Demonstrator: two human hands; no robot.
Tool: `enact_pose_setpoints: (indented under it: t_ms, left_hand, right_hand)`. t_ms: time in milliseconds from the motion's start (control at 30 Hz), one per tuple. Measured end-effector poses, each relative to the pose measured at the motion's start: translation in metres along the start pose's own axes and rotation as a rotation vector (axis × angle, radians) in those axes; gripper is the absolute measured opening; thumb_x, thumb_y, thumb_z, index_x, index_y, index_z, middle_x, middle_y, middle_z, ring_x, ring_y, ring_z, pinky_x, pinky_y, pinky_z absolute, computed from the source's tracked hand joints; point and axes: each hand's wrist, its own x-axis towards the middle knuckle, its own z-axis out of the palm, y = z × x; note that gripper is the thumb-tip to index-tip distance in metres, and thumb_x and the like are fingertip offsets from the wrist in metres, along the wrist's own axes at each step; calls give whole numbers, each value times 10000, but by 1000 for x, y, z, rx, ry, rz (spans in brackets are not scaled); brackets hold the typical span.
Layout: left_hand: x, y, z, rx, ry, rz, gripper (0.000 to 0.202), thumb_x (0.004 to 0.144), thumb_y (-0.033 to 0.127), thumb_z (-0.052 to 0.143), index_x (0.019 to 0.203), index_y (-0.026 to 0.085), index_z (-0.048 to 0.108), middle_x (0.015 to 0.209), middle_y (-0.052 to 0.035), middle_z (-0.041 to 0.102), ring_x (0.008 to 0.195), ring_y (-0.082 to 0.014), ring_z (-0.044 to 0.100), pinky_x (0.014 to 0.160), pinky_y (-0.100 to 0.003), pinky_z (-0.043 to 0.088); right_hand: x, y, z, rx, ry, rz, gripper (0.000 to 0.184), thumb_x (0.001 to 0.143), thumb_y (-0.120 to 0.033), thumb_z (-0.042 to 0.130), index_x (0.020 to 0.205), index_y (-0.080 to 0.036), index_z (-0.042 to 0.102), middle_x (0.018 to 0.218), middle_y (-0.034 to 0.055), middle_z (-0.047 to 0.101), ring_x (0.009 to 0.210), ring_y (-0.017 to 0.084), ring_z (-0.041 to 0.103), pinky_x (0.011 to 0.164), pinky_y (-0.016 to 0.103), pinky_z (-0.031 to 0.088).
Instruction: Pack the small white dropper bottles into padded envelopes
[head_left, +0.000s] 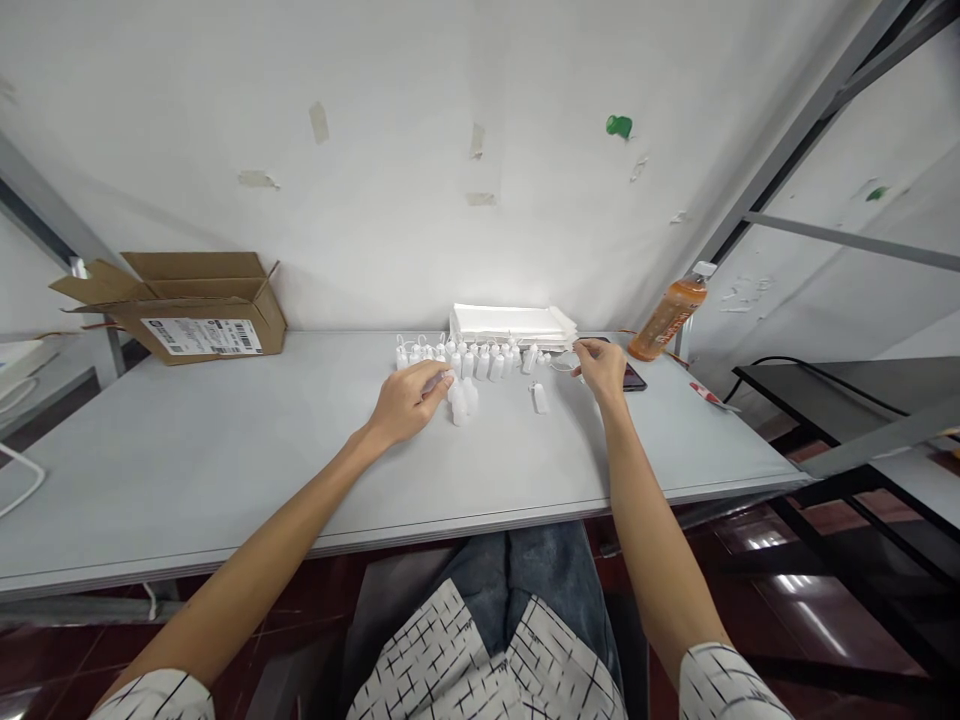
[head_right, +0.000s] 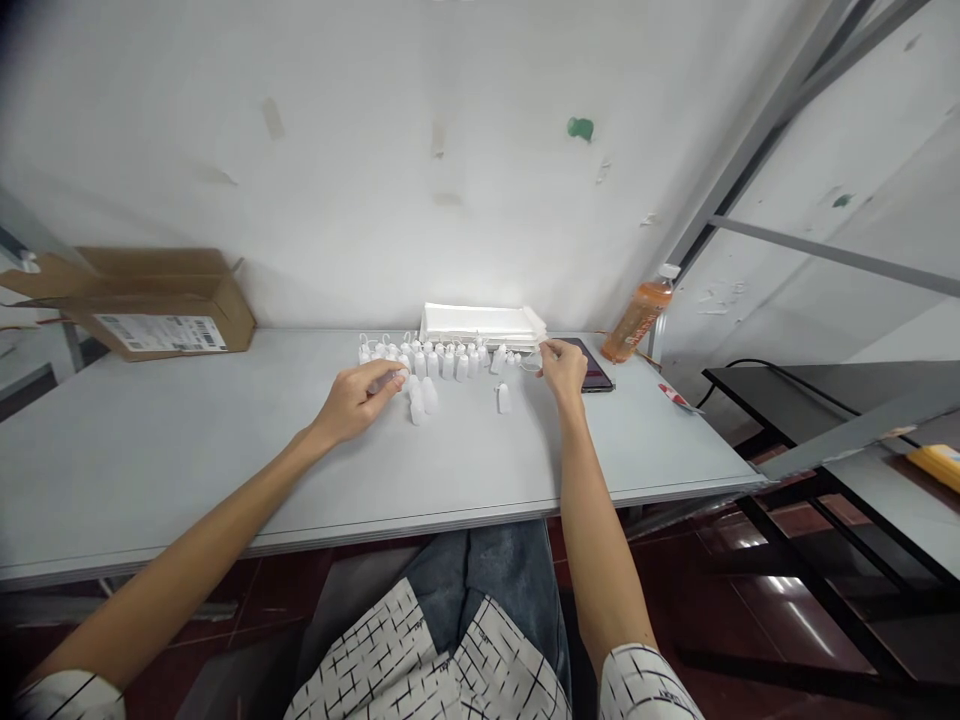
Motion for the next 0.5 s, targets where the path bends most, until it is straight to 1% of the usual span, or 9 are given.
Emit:
enact_pose_setpoints:
  t_ms: [67,133,200,333,400,500]
  left_hand:
    - [0,0,0,0,5,2,318,944,409,436,964,183,658,852,-25,683,679,-146,562,594,-252,429]
    - [0,1,0,-5,6,2,319,945,409,435,968,182,658,874,-29,690,681,-146,568,592,-250,429]
    - [0,1,0,-9,4,1,322,945,413,433,966,183,657,885,-33,694,683,-147,572,588,-249,430]
    - [0,1,0,-3,3,1,331,946,430,430,954,190,658,863,-33,693,672,-152,571,589,-253,430]
    - [0,1,0,-5,1,0,333,947,433,430,955,191,658,860,-33,694,665,-152,575,591,-256,434]
    - [0,1,-1,2,-1,4,331,948,433,429,955,195,659,867,-35,699,683,-158,590,593,-258,439]
  right_hand:
    - [1,-1,0,51,82,-10,323,828,-367,541,920,-143,755,638,46,705,565,203,657,725,332,514]
    - [2,-2,0,68,122,-18,341,833,-378,533,929,-134,751,618,42,686,534,198,631,721,338,505]
    - [3,-1,1,30,121,-12,320,823,-371,543,893,-137,750,610,41,675,533,198,619,733,345,498]
    - [3,0,2,-28,98,27,284,831,-332,533,877,-148,745,581,38,662,602,216,648,765,340,494]
    - [2,-1,1,-27,59,61,263,839,-314,523,856,-156,733,624,42,688,607,204,662,760,321,499]
    - [0,-3,0,-24,18,88,277,870,-325,481,875,-160,703,791,62,741,561,166,662,689,283,509]
